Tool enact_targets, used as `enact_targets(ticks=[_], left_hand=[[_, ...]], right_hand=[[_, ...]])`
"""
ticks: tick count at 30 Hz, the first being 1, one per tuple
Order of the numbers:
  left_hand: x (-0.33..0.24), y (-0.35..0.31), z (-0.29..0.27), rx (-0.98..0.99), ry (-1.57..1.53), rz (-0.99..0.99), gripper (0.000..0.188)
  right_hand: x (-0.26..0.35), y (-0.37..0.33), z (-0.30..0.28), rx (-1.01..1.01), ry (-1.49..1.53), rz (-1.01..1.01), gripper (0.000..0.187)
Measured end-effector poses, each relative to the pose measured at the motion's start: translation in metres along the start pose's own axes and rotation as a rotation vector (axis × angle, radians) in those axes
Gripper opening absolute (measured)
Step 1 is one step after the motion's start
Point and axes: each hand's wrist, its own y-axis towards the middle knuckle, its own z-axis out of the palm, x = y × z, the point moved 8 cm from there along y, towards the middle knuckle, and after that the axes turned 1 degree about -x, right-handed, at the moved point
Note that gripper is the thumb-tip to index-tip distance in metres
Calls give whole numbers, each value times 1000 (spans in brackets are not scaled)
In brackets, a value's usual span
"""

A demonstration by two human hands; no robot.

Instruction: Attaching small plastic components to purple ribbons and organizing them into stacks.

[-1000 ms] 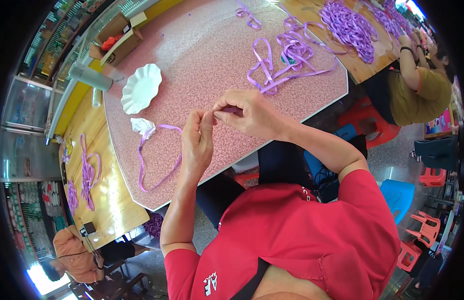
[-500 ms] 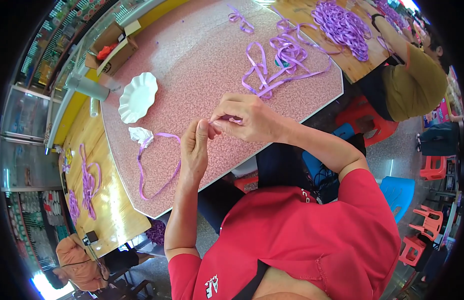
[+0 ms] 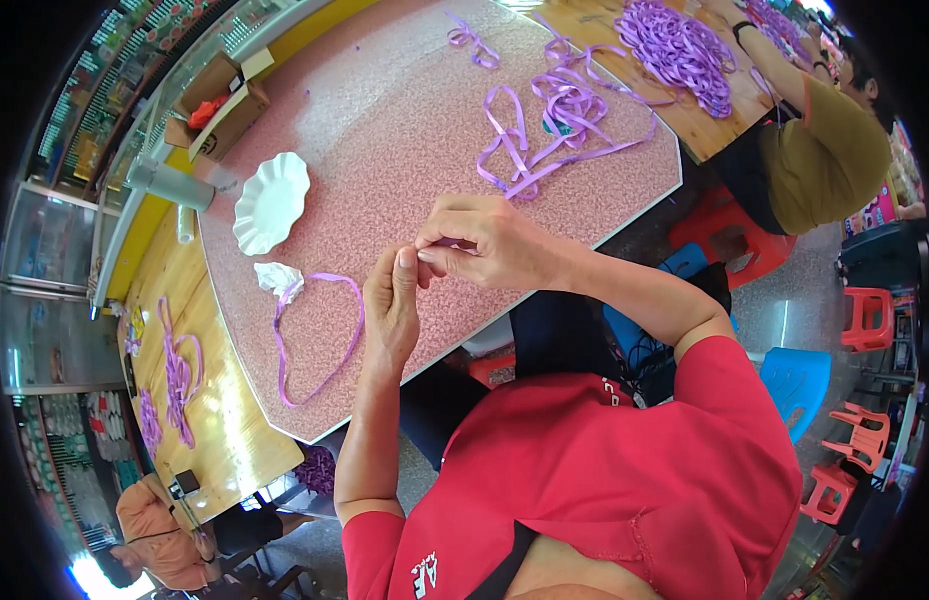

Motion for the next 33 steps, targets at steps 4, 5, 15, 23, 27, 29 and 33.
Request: enact_targets(ticks=[4, 5, 15, 23, 27, 29, 33], left_hand=[[-1, -3, -3, -20, 31, 34, 28], [-5, -2, -3, -20, 65, 51, 27], [-6, 0, 1, -5, 52, -27, 28], [-5, -1, 4, -48, -13, 31, 26], [-5, -2, 5, -24, -154, -13, 19], [-6, -4, 3, -24, -193, -23, 16], [-5, -6, -2, -39, -329, -26, 9]], right_hand=[[3, -1, 0, -9, -54, -65, 19], [4, -1, -1, -11, -83, -85, 20], [10, 1, -1, 21, -96, -101, 13], [-1, 0, -6, 33, 41, 121, 13], [-11, 0, -4, 36, 229, 226, 14], [-15, 0, -1, 81, 261, 304, 12], [-28, 0, 2, 117, 373, 368, 13]])
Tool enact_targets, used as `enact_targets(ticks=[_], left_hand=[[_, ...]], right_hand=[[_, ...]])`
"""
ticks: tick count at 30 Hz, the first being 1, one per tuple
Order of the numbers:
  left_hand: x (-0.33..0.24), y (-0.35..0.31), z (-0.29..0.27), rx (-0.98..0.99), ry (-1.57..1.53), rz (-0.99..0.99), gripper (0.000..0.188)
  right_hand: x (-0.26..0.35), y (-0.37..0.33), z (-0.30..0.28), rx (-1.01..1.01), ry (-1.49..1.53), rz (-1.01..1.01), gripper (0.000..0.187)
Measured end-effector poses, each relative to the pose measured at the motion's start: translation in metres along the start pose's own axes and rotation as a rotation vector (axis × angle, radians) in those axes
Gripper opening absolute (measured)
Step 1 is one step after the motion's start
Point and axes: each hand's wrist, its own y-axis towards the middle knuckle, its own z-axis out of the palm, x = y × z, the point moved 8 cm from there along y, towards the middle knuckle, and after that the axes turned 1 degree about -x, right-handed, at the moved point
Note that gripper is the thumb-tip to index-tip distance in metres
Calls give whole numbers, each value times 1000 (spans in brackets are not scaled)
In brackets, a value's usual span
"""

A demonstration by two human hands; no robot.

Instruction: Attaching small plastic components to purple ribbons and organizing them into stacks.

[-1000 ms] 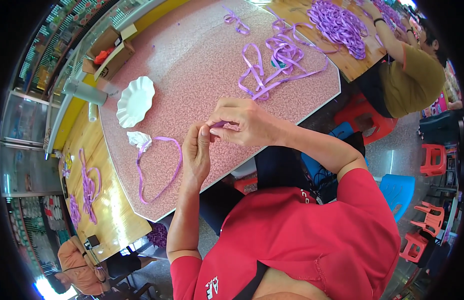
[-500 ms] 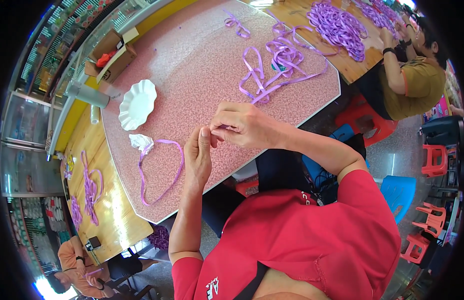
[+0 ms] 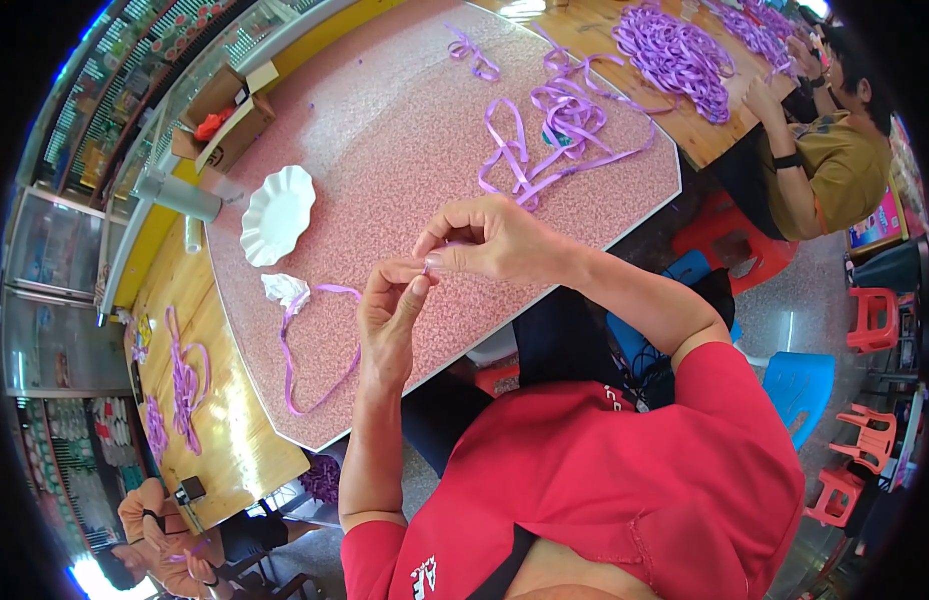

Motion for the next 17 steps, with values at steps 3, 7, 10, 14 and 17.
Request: enact_targets(ticks=[3, 7, 10, 14, 17], left_hand=[[-1, -3, -1, -15, -91, -9, 8], [0, -5, -3, -19, -265, -12, 8], [4, -2, -8, -101, -522, 40, 5], [6, -4, -15, -201, -395, 91, 5], [-20, -6, -9, -244, 170, 329, 3]], right_hand=[[-1, 5, -5, -62, 66, -19, 14], [-10, 5, -6, -80, 98, 143, 13], [-28, 2, 0, -120, 98, 108, 10], [-13, -7, 10, -213, 10, -49, 6], [3, -9, 8, -252, -287, -211, 6]])
